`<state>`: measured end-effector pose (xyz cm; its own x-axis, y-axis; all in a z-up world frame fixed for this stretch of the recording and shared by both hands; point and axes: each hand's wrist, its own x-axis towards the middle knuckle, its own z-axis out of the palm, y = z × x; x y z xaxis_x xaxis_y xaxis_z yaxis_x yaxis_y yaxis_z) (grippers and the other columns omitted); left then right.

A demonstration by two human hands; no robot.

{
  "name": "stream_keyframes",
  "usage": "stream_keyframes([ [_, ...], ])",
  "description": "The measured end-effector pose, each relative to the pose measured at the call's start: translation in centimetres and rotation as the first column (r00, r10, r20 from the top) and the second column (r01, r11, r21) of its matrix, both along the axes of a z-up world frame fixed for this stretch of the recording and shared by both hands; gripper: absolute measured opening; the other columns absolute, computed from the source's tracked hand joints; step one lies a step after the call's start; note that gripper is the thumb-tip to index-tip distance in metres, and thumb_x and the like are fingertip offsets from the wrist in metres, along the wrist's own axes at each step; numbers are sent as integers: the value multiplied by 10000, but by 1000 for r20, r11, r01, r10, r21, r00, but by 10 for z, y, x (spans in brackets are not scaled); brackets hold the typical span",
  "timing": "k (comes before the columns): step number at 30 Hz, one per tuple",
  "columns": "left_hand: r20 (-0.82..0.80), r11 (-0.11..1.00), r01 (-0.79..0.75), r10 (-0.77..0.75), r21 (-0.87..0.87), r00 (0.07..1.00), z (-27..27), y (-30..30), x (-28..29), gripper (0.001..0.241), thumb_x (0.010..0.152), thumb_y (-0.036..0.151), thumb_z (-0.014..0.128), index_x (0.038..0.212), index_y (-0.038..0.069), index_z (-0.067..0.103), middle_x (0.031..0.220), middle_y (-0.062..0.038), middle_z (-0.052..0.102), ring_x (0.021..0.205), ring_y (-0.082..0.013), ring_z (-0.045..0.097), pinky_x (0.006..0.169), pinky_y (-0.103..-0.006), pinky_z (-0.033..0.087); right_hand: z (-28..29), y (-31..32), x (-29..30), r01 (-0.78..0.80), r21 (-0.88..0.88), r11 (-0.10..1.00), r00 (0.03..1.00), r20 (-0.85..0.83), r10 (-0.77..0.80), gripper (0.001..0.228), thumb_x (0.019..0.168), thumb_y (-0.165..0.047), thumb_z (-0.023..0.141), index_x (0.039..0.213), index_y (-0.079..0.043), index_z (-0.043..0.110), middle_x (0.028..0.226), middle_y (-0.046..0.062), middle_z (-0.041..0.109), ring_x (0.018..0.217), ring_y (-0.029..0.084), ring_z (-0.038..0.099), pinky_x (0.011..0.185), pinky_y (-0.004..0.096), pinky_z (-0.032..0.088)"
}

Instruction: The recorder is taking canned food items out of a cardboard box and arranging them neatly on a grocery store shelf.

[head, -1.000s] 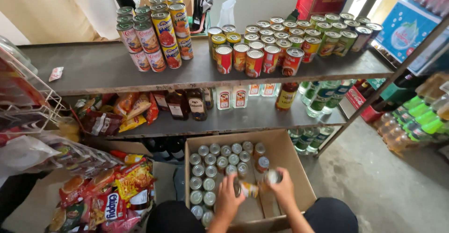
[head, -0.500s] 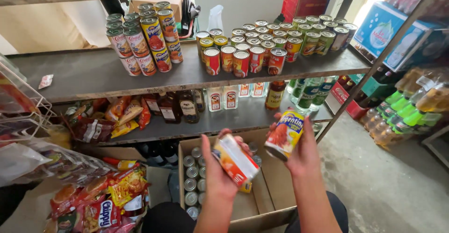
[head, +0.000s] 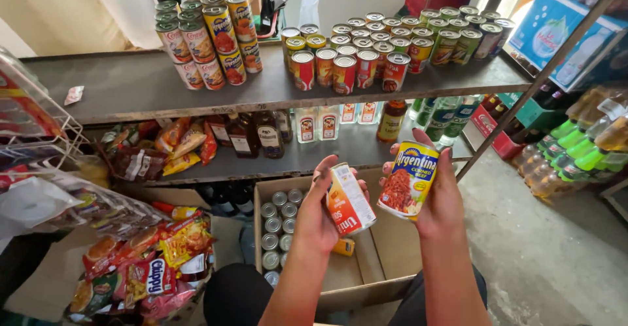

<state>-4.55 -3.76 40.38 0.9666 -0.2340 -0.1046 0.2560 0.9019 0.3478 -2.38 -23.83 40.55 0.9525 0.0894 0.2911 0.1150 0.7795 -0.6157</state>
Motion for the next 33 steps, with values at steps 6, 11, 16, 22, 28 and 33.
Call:
stream_keyframes([
  [6, 127, 976, -104, 81, 191, 989, -32, 3, 6, 607, 914, 145, 724, 1443, 212, 434, 1058, -96, 623, 920, -253, 672, 798, -453, 572, -21, -5, 11, -86, 46, 995, 988, -122, 91, 622, 1063, -475, 509, 1536, -82, 414, 1250, 209, 637, 989, 354, 690, 817, 528, 605],
  [11, 282, 662, -370, 241, 652, 929, -148, -6, 19, 750, 802, 56, 757, 1438, 209, 389, 1216, -112, 594, 1060, -236, 620, 895, -412, 531, -112, -9, 23, 48, -374, 926, 955, -256, -153, 547, 970, -269, 595, 1479, -196, 407, 1135, 156, 625, 903, 279, 657, 718, 442, 579],
  [16, 477, -155, -462, 71, 873, 876, -298, -21, 17, 836, 603, 150, 967, 1302, 189, 510, 1189, -82, 667, 1095, -347, 558, 949, -460, 454, -233, 7, 14, 263, -772, 579, 885, -46, -463, 701, 741, -30, 799, 1356, -151, 485, 1117, 44, 539, 976, 198, 617, 770, 352, 566],
  [22, 228, -348, -277, -174, 896, 958, -378, -12, -19, 693, 626, 73, 828, 1251, 225, 571, 1240, -22, 679, 1056, -364, 585, 935, -434, 499, -356, 30, -21, 319, -946, 52, 817, 246, -522, 593, 702, -5, 737, 1271, -96, 596, 1148, 152, 717, 1084, 314, 699, 942, 391, 551],
  [28, 15, -426, -104, -208, 899, 978, -415, 1, -10, 580, 755, 69, 726, 1294, 128, 518, 1264, -156, 609, 1100, -448, 602, 946, -529, 495, -401, 38, -28, 220, -948, -228, 907, 285, -310, 762, 652, -70, 809, 1345, -106, 495, 1269, 162, 619, 1152, 390, 603, 941, 471, 517],
  [33, -67, -405, -54, -278, 913, 958, -437, 1, -7, 491, 788, 134, 725, 1227, 65, 517, 1256, -217, 586, 1163, -458, 588, 989, -527, 499, -421, 44, -19, -12, -964, -265, 844, 132, -520, 746, 708, -229, 888, 1330, -160, 482, 1272, 93, 639, 1140, 344, 636, 921, 470, 536],
])
